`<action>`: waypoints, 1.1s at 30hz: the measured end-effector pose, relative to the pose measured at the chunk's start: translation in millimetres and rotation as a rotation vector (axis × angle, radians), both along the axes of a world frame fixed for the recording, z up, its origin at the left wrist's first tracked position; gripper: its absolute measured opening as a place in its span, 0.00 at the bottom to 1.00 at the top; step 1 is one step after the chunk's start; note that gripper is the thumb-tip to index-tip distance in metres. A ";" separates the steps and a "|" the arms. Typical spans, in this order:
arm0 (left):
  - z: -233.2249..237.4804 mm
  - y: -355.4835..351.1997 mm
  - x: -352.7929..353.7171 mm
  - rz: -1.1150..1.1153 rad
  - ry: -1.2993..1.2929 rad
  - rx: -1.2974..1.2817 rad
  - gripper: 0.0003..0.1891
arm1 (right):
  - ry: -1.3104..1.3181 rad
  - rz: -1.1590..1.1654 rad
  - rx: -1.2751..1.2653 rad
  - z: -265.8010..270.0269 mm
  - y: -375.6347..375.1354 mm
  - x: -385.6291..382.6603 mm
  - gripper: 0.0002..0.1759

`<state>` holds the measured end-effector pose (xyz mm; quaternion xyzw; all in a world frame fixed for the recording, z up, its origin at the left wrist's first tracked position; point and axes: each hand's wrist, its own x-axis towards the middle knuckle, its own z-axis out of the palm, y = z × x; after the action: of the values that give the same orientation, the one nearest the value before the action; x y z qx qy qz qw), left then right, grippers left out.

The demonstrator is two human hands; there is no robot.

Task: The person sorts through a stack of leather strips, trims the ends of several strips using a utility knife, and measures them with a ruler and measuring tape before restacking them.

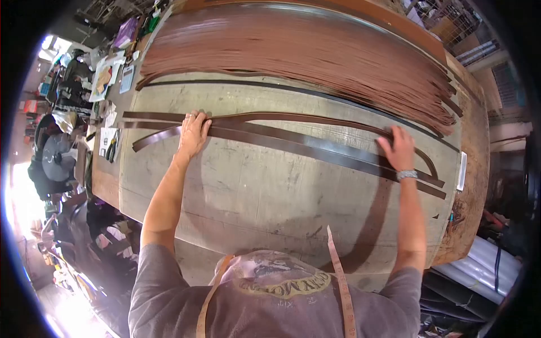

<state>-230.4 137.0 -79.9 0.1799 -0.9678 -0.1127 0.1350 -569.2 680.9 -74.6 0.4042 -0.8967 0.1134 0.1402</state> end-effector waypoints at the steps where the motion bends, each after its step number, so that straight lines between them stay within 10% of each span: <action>1: -0.9 -0.8 1.4 -0.007 0.050 -0.028 0.09 | -0.005 0.093 -0.058 4.6 -34.5 14.3 0.33; 11: -17.9 -2.9 17.9 -0.056 0.229 -0.046 0.07 | -0.213 0.492 -0.102 -11.5 -356.0 177.8 0.23; 22: 14.0 -173.0 118.0 0.044 0.059 -0.002 0.13 | -0.254 0.283 -0.111 5.9 -396.9 185.3 0.08; 33: -20.8 -330.0 -13.7 0.078 0.251 -0.185 0.16 | -0.052 0.059 -0.142 -22.6 -464.3 118.9 0.09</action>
<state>-244.1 -192.9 -100.7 0.1885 -0.9419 -0.0393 0.2752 -450.2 216.6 -97.1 0.4167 -0.8773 0.1911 0.1418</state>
